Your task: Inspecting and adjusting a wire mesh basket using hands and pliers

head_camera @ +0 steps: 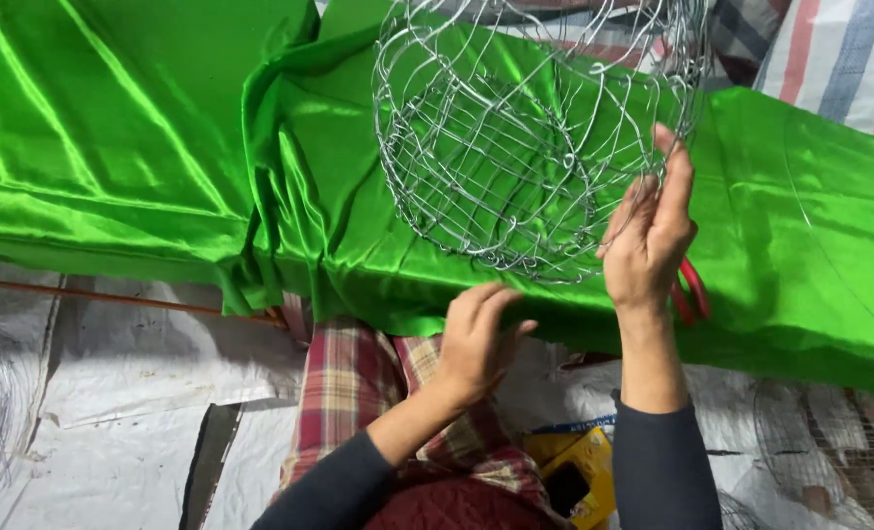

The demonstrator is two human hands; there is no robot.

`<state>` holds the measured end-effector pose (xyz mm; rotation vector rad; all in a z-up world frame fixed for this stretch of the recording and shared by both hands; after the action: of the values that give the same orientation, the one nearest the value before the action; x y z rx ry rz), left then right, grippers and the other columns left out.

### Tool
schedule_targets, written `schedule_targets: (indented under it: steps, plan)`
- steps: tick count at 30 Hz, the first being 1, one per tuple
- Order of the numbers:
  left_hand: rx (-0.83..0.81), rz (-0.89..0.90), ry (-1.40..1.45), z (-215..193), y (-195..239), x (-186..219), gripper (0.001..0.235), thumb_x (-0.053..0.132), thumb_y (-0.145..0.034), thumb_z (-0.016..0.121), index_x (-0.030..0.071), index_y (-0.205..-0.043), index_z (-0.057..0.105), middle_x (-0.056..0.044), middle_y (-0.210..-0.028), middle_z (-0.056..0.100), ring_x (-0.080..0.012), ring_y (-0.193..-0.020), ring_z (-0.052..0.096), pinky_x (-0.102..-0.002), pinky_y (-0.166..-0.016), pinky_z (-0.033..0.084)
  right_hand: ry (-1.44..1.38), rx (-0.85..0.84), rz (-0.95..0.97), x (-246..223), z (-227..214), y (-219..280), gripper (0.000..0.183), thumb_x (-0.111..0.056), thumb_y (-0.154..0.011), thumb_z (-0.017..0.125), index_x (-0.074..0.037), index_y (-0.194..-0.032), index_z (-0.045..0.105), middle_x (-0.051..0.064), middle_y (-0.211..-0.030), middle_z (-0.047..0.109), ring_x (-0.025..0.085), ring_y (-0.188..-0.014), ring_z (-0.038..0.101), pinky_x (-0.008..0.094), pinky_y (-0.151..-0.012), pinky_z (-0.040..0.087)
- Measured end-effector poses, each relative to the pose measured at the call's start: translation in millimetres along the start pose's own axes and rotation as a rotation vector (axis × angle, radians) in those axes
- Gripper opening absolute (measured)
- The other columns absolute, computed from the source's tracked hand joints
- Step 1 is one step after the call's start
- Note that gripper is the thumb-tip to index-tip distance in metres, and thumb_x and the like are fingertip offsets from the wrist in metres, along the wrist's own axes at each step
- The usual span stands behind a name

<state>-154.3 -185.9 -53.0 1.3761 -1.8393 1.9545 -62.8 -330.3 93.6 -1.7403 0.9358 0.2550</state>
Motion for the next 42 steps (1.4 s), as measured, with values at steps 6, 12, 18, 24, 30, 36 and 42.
schedule_targets:
  steps: [6, 12, 18, 24, 30, 36, 42]
  plan:
    - [-0.132, 0.144, -0.196, 36, -26, 3, 0.068, 0.017, -0.091, 0.078, 0.005, -0.152, 0.048, -0.026, -0.148, 0.054, -0.0405, -0.134, 0.056, -0.049, -0.107, 0.045, 0.044, 0.029, 0.049, 10, -6, 1, 0.042, -0.029, -0.117, 0.035, -0.007, -0.15, 0.048, 0.007, -0.058, 0.052, 0.019, -0.049, 0.058, 0.026, -0.052, 0.047]
    - [-0.531, 0.105, -0.432, 80, -28, -33, 0.047, 0.044, -0.096, 0.065, 0.034, -0.14, 0.056, -0.001, -0.134, 0.065, -0.0212, -0.128, 0.063, -0.042, -0.098, 0.044, 0.019, 0.012, 0.089, 34, -5, 0, 0.044, -0.037, -0.116, 0.035, -0.012, -0.148, 0.051, 0.004, -0.059, 0.048, 0.015, -0.05, 0.056, 0.022, -0.051, 0.042]
    - [-0.494, 0.182, -0.523, 83, -31, -30, 0.052, 0.05, -0.093, 0.065, 0.032, -0.141, 0.053, 0.004, -0.117, 0.066, -0.0173, -0.114, 0.066, -0.041, -0.087, 0.046, 0.073, 0.037, 0.073, 19, -6, -2, 0.041, -0.037, -0.116, 0.038, -0.012, -0.144, 0.055, 0.008, -0.067, 0.052, 0.018, -0.056, 0.058, 0.027, -0.053, 0.042]
    - [-0.356, 0.157, -0.454, 71, -43, -17, 0.04, 0.022, -0.086, 0.072, 0.015, -0.124, 0.067, -0.004, -0.109, 0.066, -0.0261, -0.091, 0.064, -0.045, -0.082, 0.049, 0.046, -0.08, 0.118, 15, 3, -3, 0.031, -0.024, -0.121, 0.033, -0.01, -0.147, 0.042, -0.007, -0.077, 0.038, 0.004, -0.061, 0.034, 0.022, -0.056, 0.023]
    - [-0.213, 0.102, -0.441, 60, -51, -12, 0.021, 0.036, -0.091, 0.073, 0.018, -0.102, 0.072, -0.001, -0.095, 0.064, -0.0237, -0.083, 0.06, -0.041, -0.073, 0.043, 0.116, -0.075, 0.101, 13, 1, -4, 0.031, -0.022, -0.122, 0.033, -0.011, -0.148, 0.042, -0.006, -0.075, 0.041, 0.006, -0.058, 0.039, 0.023, -0.054, 0.025]
    - [-0.443, 0.095, -0.322, 51, -34, -9, 0.057, 0.022, -0.09, 0.073, 0.01, -0.142, 0.054, -0.009, -0.139, 0.058, -0.0319, -0.127, 0.063, -0.041, -0.097, 0.045, 0.162, -0.114, 0.035, 32, -20, 10, 0.045, -0.03, -0.125, 0.029, -0.015, -0.167, 0.025, -0.001, -0.08, 0.064, 0.011, -0.059, 0.059, 0.021, -0.047, 0.036]
    - [-0.211, 0.082, -0.155, -15, -38, 17, 0.033, 0.014, -0.091, 0.077, 0.005, -0.122, 0.068, -0.009, -0.122, 0.068, -0.0277, -0.111, 0.065, -0.04, -0.095, 0.051, -0.065, 0.203, 0.213, 107, -92, 49, 0.04, -0.027, -0.123, 0.037, -0.009, -0.159, 0.038, 0.013, -0.112, 0.059, 0.025, -0.102, 0.064, 0.039, -0.091, 0.06]
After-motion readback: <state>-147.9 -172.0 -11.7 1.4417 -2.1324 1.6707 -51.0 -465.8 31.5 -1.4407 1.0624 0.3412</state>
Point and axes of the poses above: each hand's wrist, its own y-axis away from the middle knuckle, its own z-axis out of the palm, x = y × z, the point moved 10 cm from there along -y, towards the middle knuckle
